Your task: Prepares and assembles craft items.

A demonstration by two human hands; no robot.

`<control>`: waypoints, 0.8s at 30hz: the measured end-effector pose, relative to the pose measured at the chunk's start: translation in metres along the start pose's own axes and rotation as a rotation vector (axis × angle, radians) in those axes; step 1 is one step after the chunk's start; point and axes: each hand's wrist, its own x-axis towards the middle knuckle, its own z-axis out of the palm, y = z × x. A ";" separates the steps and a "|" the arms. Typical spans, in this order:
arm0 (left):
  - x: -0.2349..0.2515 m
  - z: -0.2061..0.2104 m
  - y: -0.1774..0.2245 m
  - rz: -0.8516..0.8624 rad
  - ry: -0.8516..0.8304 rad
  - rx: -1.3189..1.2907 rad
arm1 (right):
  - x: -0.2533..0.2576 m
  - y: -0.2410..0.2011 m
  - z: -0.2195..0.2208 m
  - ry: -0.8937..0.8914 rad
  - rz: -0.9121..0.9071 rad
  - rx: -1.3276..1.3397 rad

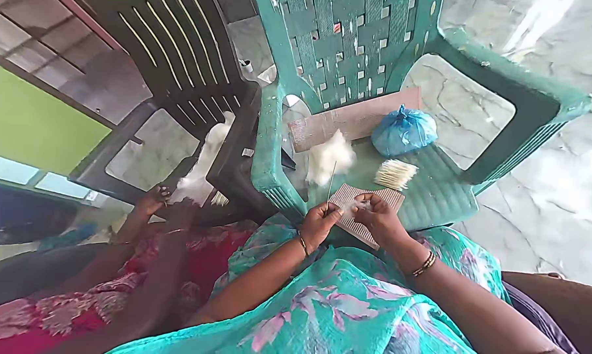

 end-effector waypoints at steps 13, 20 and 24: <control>0.003 0.000 0.002 -0.081 0.027 0.005 | 0.003 0.001 -0.001 0.035 -0.003 -0.008; 0.003 0.001 0.002 -0.103 -0.004 -0.003 | 0.006 0.003 0.001 -0.004 0.018 -0.073; 0.006 -0.003 -0.001 -0.103 -0.006 0.194 | 0.009 0.001 0.000 0.008 0.007 -0.346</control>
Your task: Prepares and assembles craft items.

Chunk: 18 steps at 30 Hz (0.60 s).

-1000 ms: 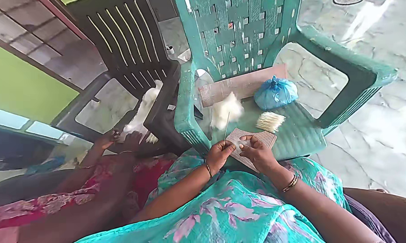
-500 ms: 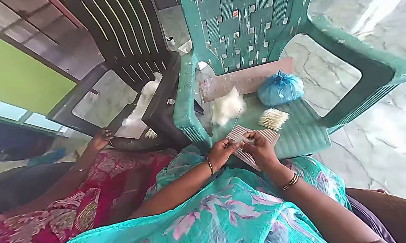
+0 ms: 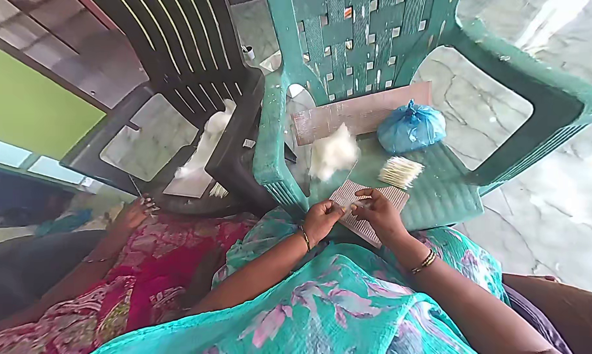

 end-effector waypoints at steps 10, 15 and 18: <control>-0.011 -0.017 -0.010 -0.072 -0.023 0.345 | 0.013 -0.008 0.005 0.003 -0.153 -0.789; -0.017 -0.019 -0.013 -0.037 -0.085 0.448 | 0.018 0.001 -0.007 0.105 -0.234 -0.924; -0.018 -0.016 -0.014 -0.066 -0.136 0.469 | 0.020 0.002 -0.018 0.159 -0.239 -0.906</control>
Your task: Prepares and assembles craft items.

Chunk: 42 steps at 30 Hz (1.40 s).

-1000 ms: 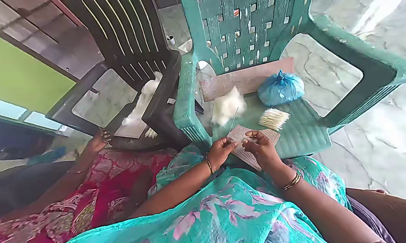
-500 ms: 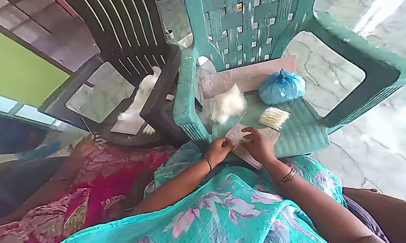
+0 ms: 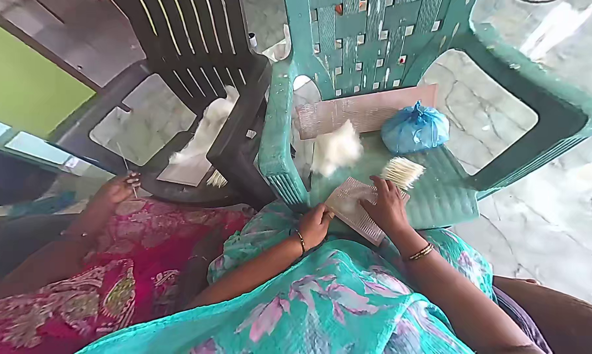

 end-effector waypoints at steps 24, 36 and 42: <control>-0.006 0.004 0.015 -0.039 -0.185 0.149 | -0.041 0.004 -0.031 -0.753 -0.342 -0.608; -0.004 0.004 0.009 -0.011 -0.024 -0.013 | -0.031 0.036 -0.044 -0.220 -0.522 -0.393; 0.002 -0.001 0.009 -0.044 -0.010 0.073 | 0.007 0.007 -0.003 -0.459 -0.417 -0.501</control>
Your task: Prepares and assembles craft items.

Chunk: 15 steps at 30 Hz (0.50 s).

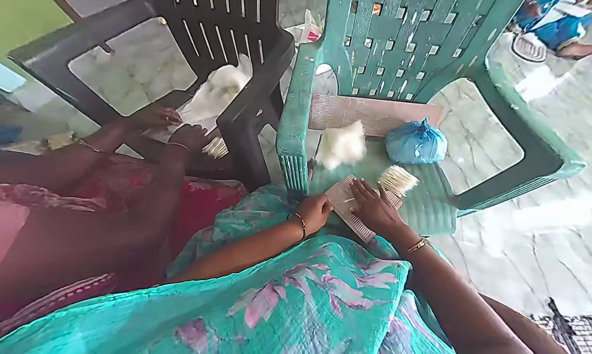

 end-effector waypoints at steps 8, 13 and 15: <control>-0.005 0.006 -0.001 0.074 -0.175 0.026 | -0.052 -0.012 0.001 -0.239 -0.095 -0.052; -0.009 0.011 0.000 0.137 -0.223 -0.005 | -0.089 0.009 0.009 -0.009 -0.281 0.020; -0.010 0.011 -0.002 0.136 -0.183 -0.045 | -0.091 0.023 0.011 0.178 -0.309 0.105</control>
